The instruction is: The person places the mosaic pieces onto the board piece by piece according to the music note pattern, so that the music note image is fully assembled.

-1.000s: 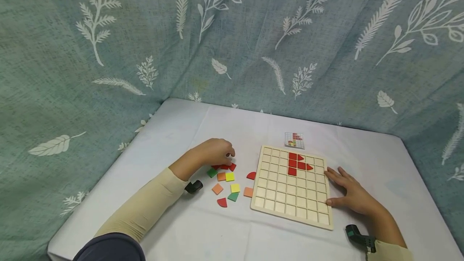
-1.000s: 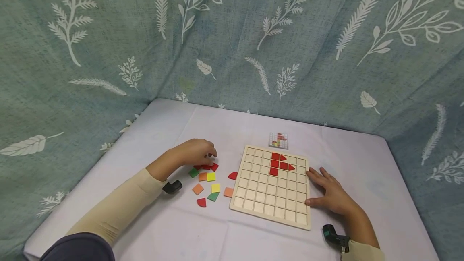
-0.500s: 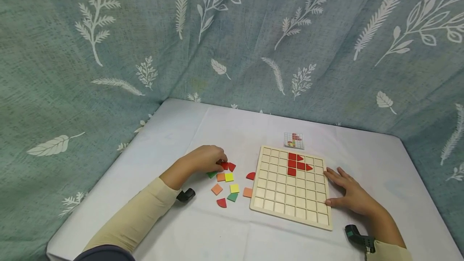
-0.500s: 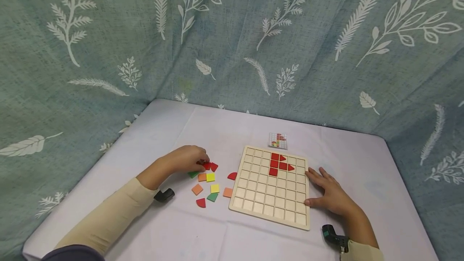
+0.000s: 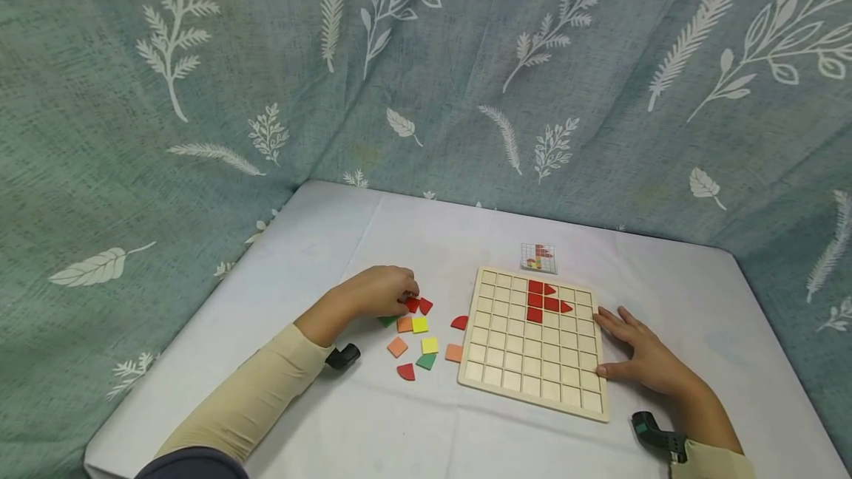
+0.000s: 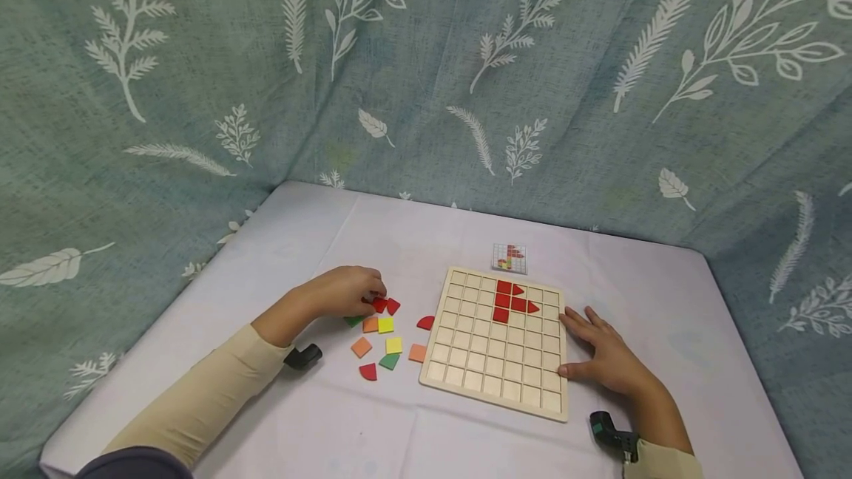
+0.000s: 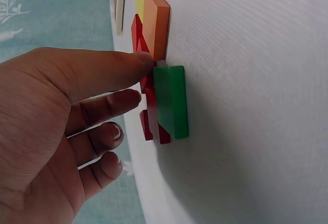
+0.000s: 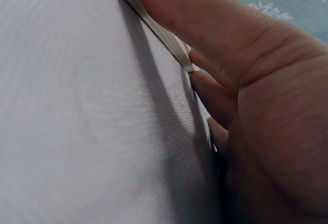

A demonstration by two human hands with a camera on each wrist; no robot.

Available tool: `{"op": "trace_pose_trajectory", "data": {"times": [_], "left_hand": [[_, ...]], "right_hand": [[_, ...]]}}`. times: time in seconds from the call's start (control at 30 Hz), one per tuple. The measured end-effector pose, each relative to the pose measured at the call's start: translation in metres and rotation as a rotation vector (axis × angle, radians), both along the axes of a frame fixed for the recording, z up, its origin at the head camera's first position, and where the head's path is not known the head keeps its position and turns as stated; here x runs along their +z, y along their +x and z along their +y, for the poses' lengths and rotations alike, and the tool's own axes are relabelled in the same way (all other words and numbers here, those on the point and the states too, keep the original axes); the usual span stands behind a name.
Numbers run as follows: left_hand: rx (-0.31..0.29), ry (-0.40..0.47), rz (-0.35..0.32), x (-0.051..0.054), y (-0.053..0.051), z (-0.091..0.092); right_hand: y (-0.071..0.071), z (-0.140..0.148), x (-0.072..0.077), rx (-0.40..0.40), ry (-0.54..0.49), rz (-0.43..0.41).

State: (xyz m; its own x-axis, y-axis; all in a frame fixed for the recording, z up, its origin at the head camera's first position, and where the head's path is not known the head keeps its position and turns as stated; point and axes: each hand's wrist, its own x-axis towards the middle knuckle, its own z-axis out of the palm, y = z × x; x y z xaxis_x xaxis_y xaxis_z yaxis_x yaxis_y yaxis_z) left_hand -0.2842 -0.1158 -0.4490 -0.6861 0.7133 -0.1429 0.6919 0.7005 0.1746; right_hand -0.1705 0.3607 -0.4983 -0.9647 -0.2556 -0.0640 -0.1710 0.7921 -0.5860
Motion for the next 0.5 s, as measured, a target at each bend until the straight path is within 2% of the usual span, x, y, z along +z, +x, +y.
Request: {"op": "trace_pose_trajectory", "data": {"times": [0.2,0.5], "left_hand": [[-0.016,-0.027,-0.017,0.0008,-0.0023,0.0052],[0.097,-0.085,-0.073,-0.0001,-0.0088,0.0102]], "right_hand": [[0.0007,0.0007,-0.0006,0.001,0.005,0.005],[0.0001,0.0001,-0.0012,-0.009,0.018,0.005]]}}
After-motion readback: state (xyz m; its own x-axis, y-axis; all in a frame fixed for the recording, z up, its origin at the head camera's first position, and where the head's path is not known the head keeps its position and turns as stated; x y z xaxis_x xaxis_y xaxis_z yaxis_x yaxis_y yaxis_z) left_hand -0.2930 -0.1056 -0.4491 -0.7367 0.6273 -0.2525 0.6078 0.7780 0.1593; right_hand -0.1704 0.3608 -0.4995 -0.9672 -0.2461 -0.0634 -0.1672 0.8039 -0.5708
